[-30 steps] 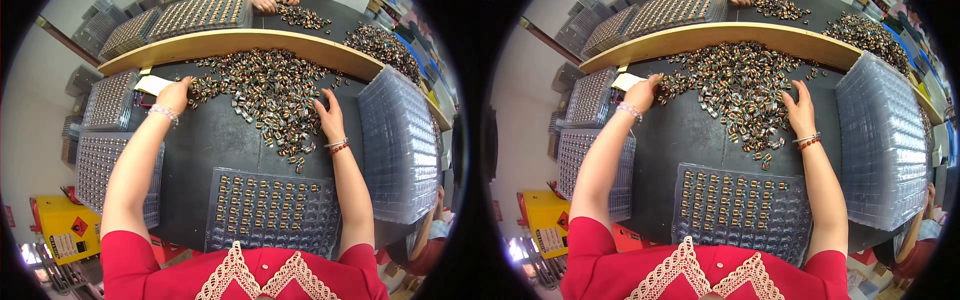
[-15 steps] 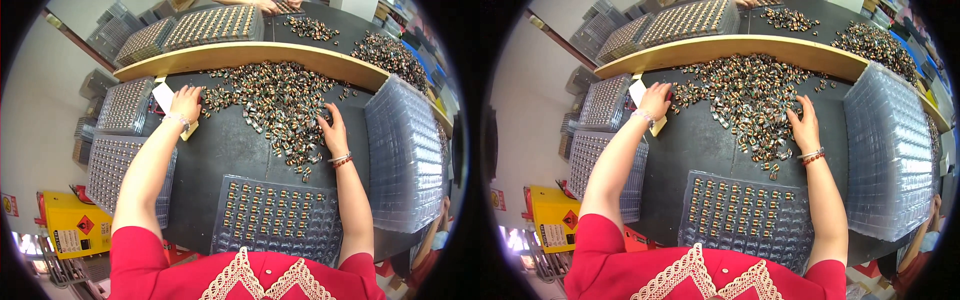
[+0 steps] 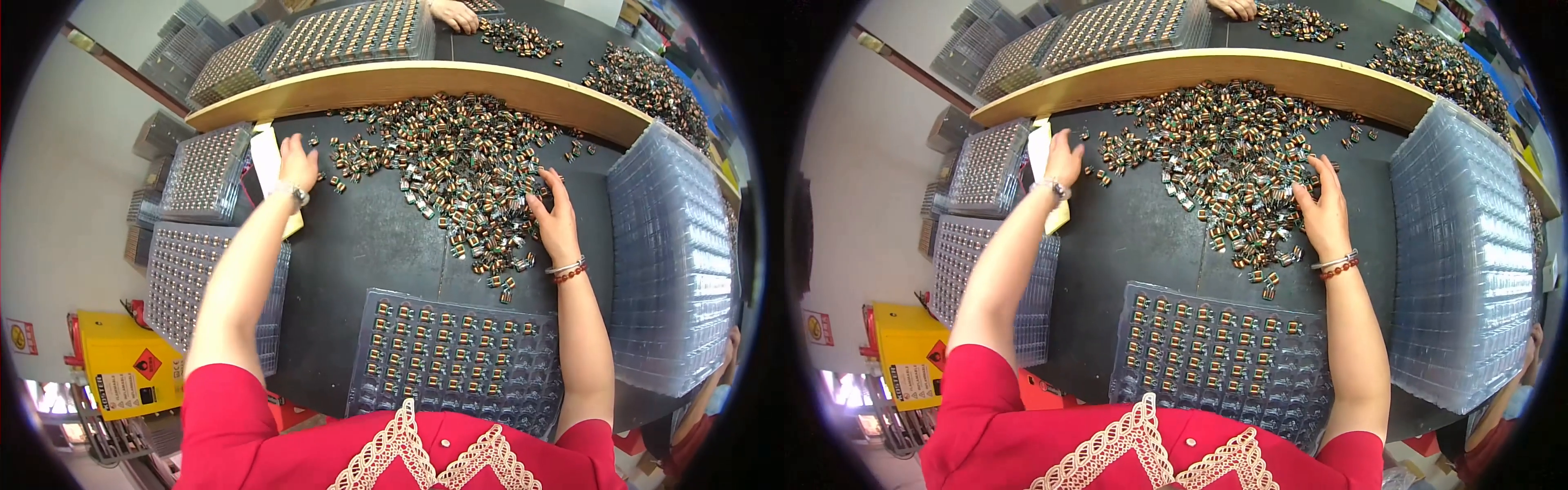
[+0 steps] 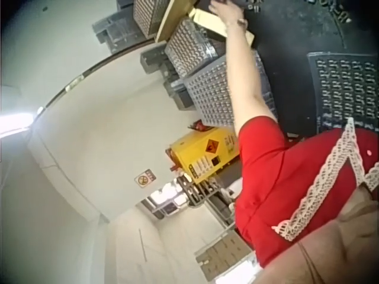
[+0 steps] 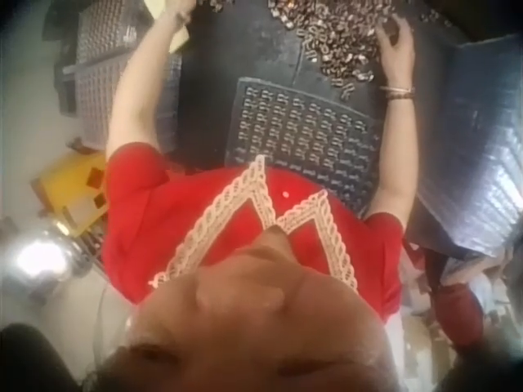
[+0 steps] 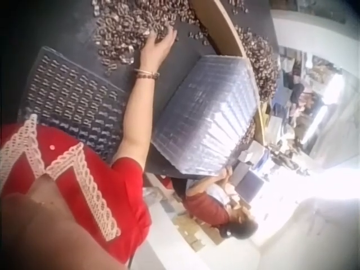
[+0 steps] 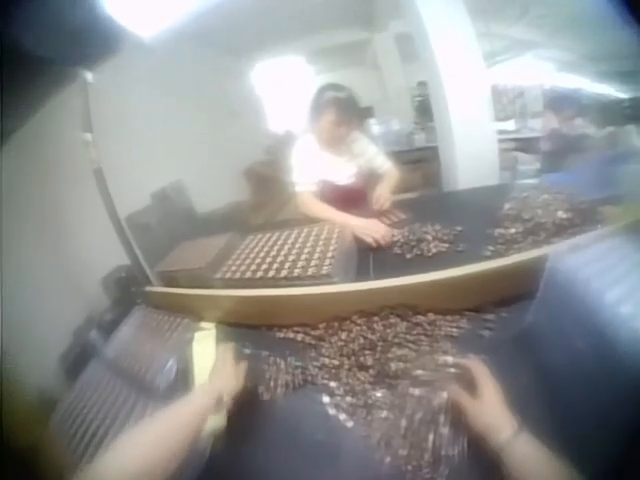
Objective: The person sorts small electronic components by hand, placing them into a plastic tray.
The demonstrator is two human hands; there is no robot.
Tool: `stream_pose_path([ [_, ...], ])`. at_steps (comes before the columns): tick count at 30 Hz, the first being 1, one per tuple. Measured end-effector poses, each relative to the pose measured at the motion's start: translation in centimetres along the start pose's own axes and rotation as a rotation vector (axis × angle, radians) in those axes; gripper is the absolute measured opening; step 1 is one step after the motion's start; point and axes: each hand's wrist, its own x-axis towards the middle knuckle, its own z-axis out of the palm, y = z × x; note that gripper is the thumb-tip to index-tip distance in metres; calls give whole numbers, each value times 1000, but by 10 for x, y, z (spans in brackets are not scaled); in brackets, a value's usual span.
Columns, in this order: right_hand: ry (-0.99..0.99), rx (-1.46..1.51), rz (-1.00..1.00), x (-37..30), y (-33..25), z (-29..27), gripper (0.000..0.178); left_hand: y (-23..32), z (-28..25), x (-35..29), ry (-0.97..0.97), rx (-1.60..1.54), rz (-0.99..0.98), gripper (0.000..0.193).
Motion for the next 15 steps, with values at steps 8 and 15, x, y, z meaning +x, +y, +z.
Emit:
stream_pose_path([
  [8,205,-33,-31,25,28,-8,44,63,77,9,305,-411,-32,46],
  [15,484,-401,54,109,70,-23,41,41,68,68,535,-264,-431,47],
])
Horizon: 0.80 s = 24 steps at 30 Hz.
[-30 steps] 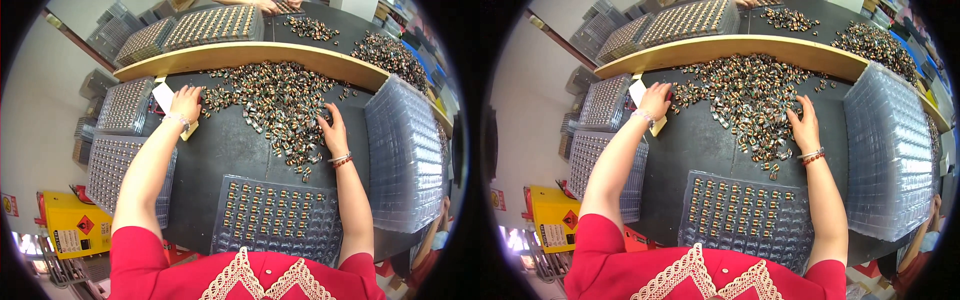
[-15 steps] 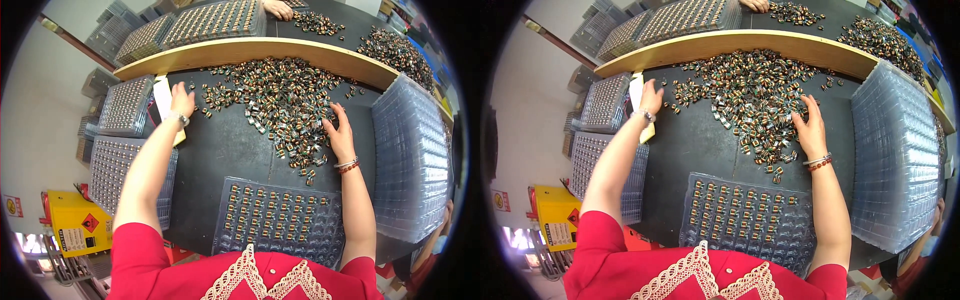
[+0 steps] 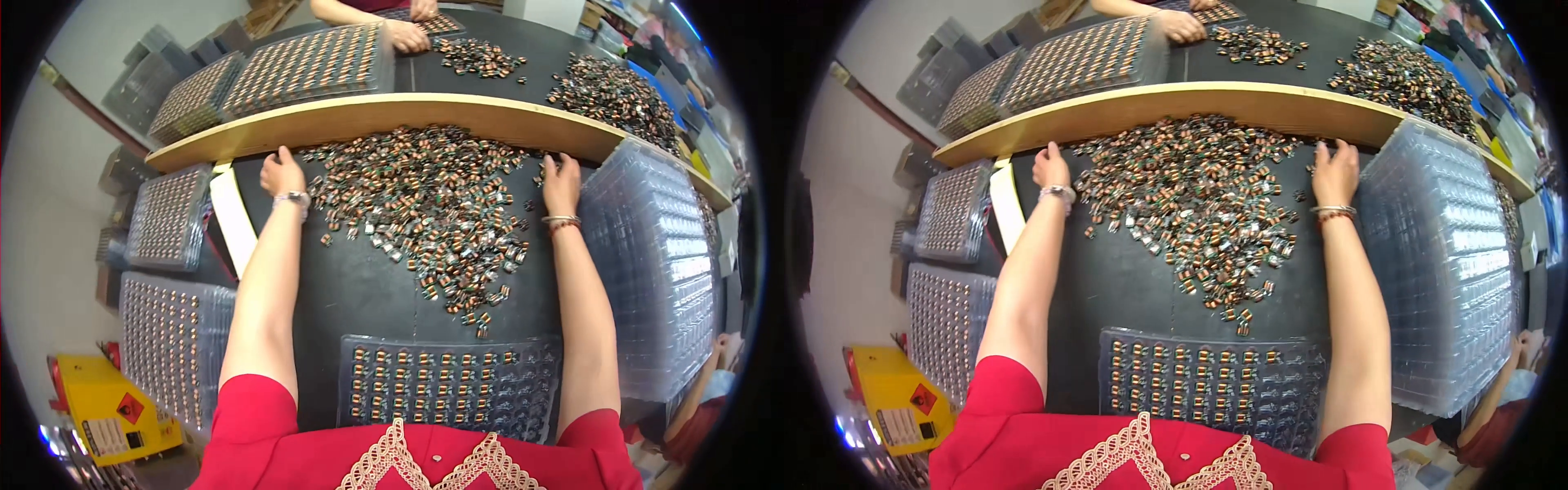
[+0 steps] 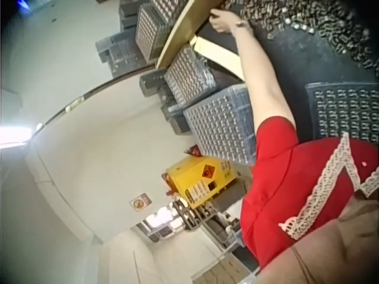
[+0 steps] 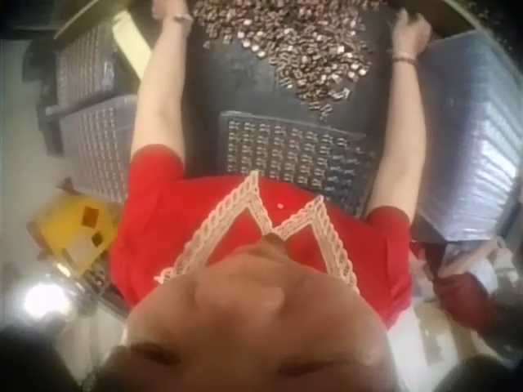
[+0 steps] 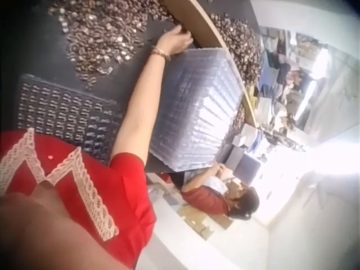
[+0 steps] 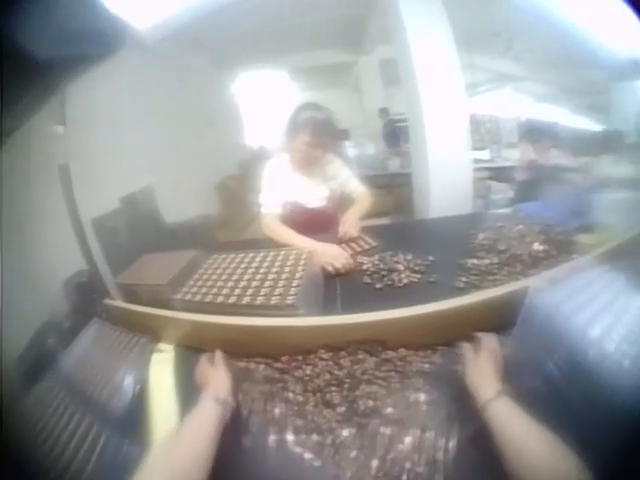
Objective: The person sorts small electronic components by hand, placing them into a plastic tray.
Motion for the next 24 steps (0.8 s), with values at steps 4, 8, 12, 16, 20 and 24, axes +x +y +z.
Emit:
stream_pose_path([
  [4,-102,-191,213,6,-37,33,50,12,26,-2,-114,75,73,49],
  [8,-150,-162,204,1,-55,42,44,46,32,-34,-440,-53,118,51],
  [12,-159,-14,50,-24,-94,45,37,61,33,-60,-460,-253,83,47],
  [16,-263,149,-66,-34,-112,35,35,93,13,-98,-626,-458,-5,44],
  [20,-284,129,-239,-45,-120,29,40,83,12,-109,-603,-589,201,32],
  [24,-570,268,-325,-64,-142,-11,29,77,-17,-132,-788,-692,358,16],
])
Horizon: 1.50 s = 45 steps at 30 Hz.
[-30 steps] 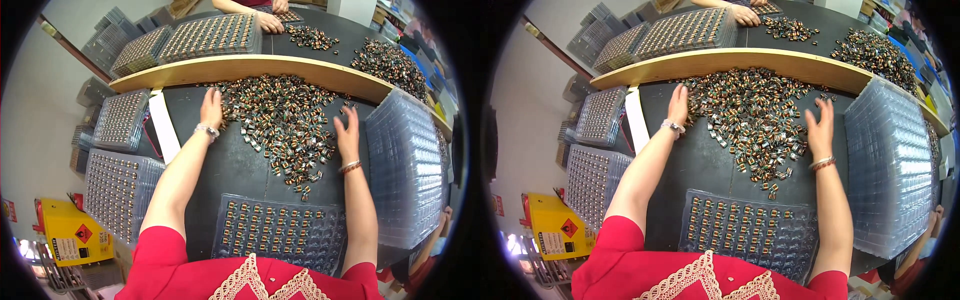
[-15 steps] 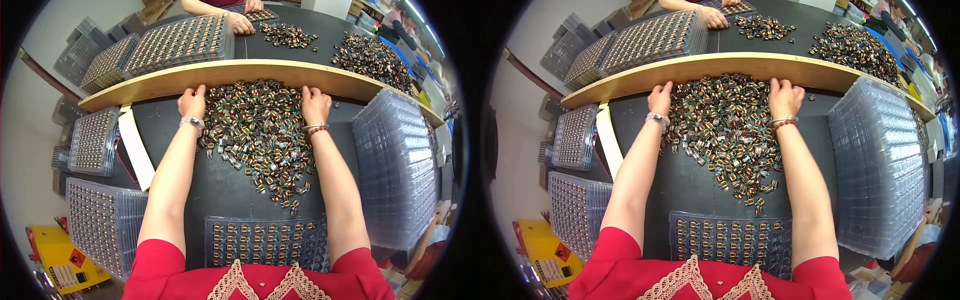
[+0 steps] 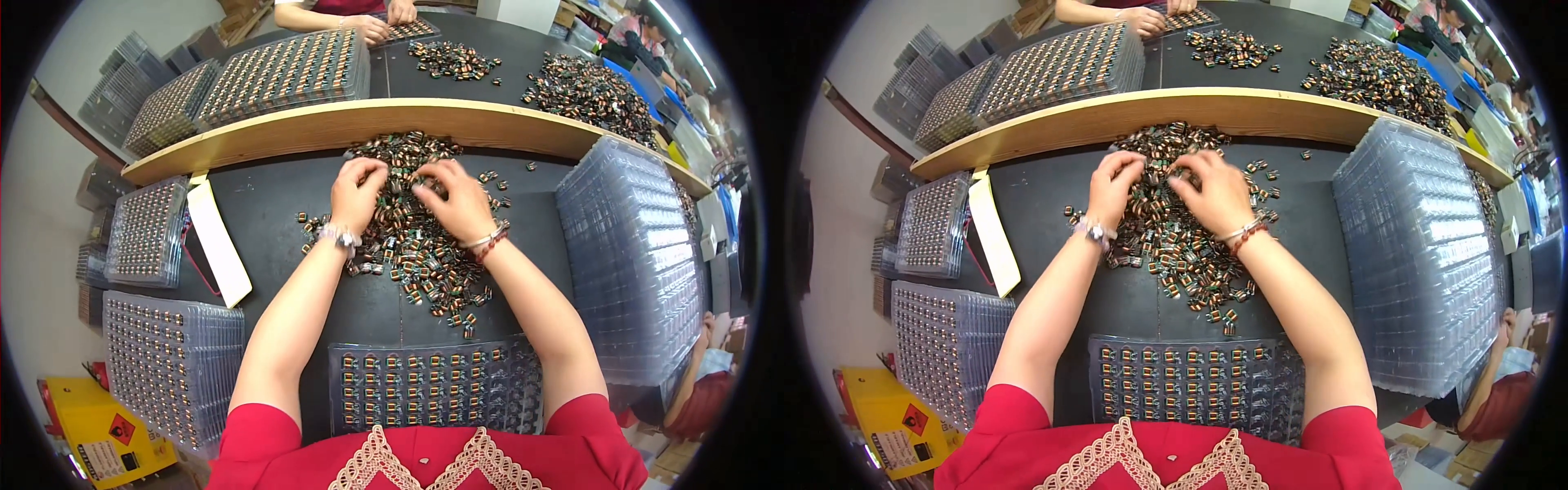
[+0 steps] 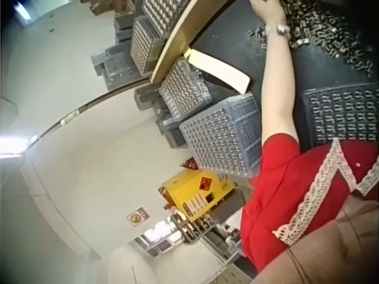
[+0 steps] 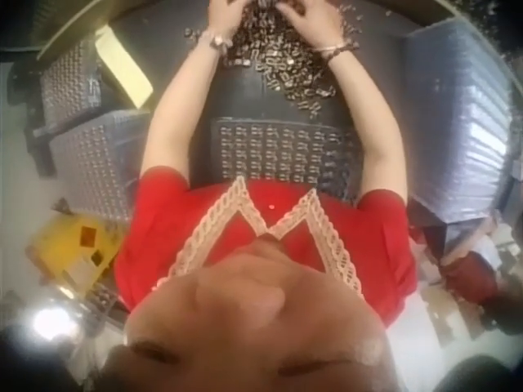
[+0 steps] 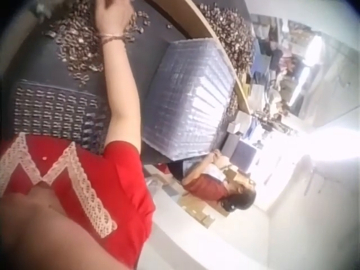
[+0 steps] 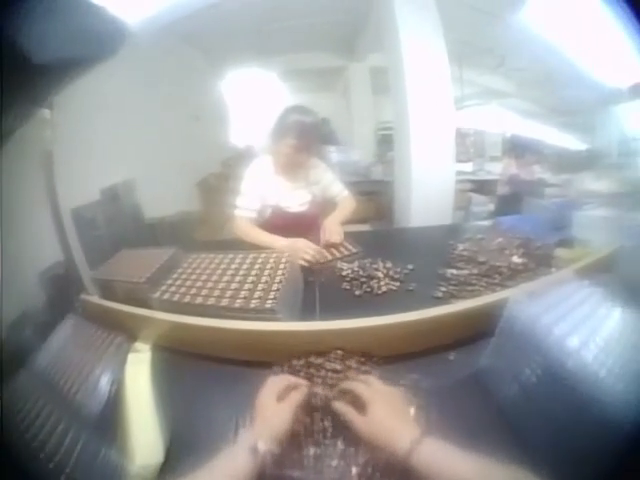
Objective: The person sorts small electronic components by hand, placing them into a plastic tray.
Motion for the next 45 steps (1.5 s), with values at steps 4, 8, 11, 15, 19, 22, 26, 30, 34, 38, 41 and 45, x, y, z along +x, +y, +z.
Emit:
stream_pose_path([
  [4,-35,-61,-198,-25,-5,-14,28,38,0,-31,-241,-81,67,16],
  [8,247,159,88,20,41,-21,35,15,-8,18,120,121,1,26],
  [11,235,141,465,67,69,5,39,-26,-12,60,349,372,-355,44],
  [15,299,23,577,66,51,28,36,-21,24,61,259,415,-428,49],
  [19,251,91,404,60,27,41,32,-9,34,53,155,334,-383,41],
  [22,180,112,241,57,17,42,35,-13,27,51,42,225,-303,35],
  [26,109,87,110,36,8,38,33,-1,21,30,-52,79,-271,31],
  [30,-25,169,18,8,-8,21,31,4,6,-2,-145,92,-34,28],
  [34,-193,263,-41,-28,-15,-12,29,24,-5,-37,-357,160,48,26],
  [38,71,604,127,0,20,-24,35,27,-12,3,-138,-105,-74,31],
  [41,152,241,372,45,61,8,39,-13,3,52,-5,148,-297,38],
  [45,109,172,281,59,55,32,39,-21,41,57,-171,265,-148,35],
])
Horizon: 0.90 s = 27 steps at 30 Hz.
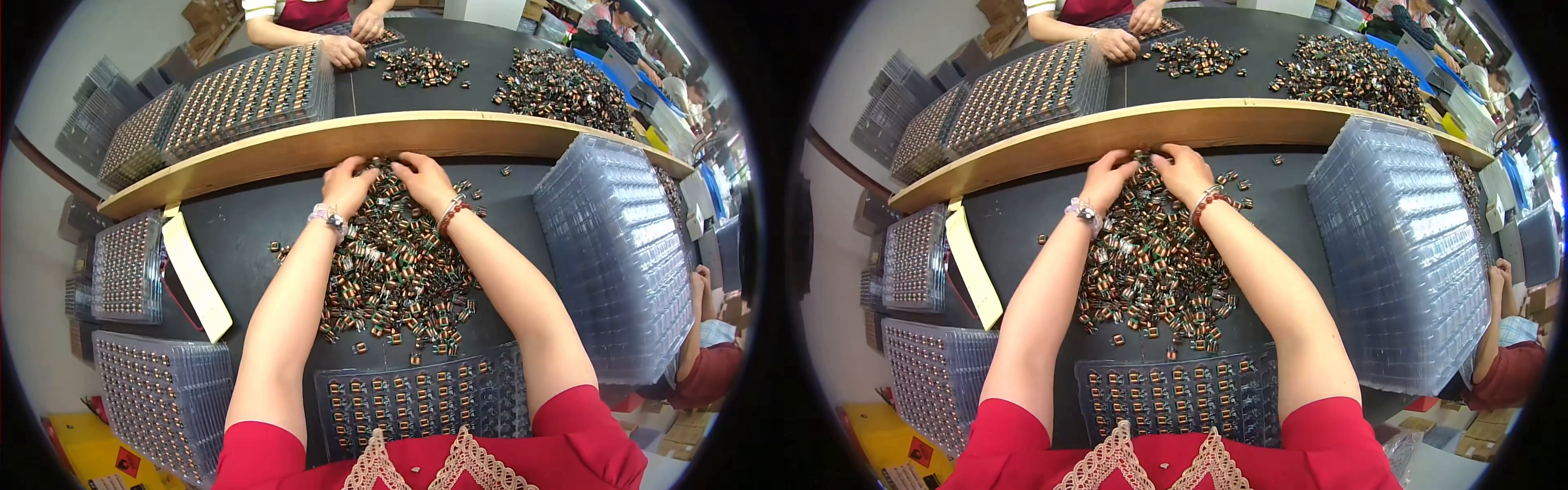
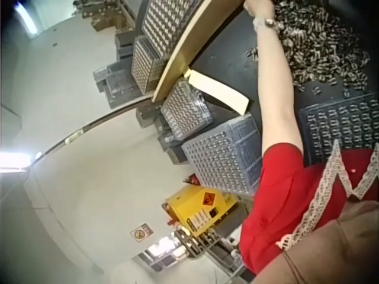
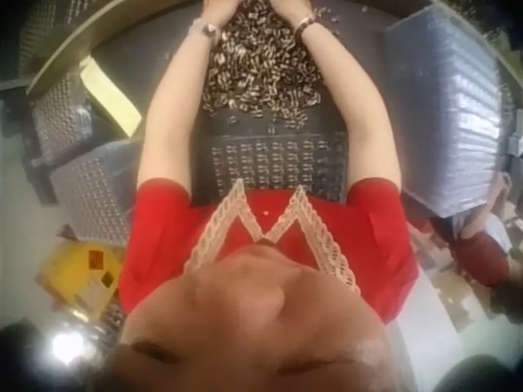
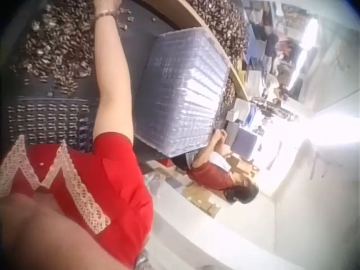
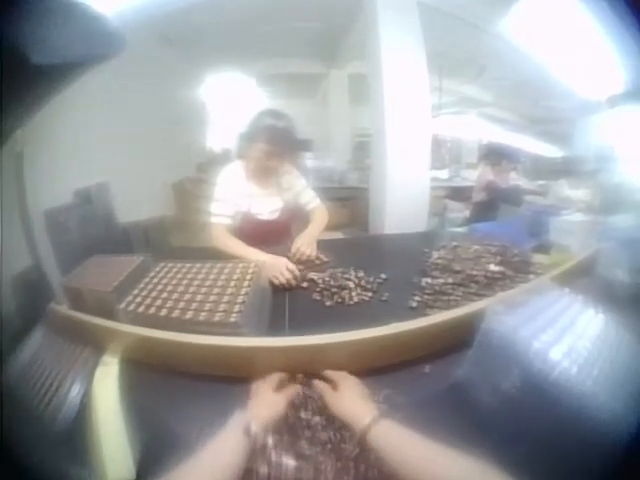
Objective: The person sorts small electronic components by hand, placing them into a plastic tray.
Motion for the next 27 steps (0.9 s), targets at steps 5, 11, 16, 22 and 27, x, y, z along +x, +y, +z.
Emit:
stream_pose_path([
  [5,-34,108,41,13,-5,-3,32,3,-3,9,-36,-103,11,36],
  [11,-214,-160,-96,-3,-19,9,35,-4,-9,-1,-266,-125,79,41],
  [16,-322,-280,-196,-49,-42,-14,29,14,-34,-41,-404,192,104,36],
  [22,-512,-63,-195,-76,-39,-49,25,37,-47,-94,-449,343,304,29],
  [27,103,-231,-224,-37,12,-112,18,60,-35,-47,-467,33,230,28],
])
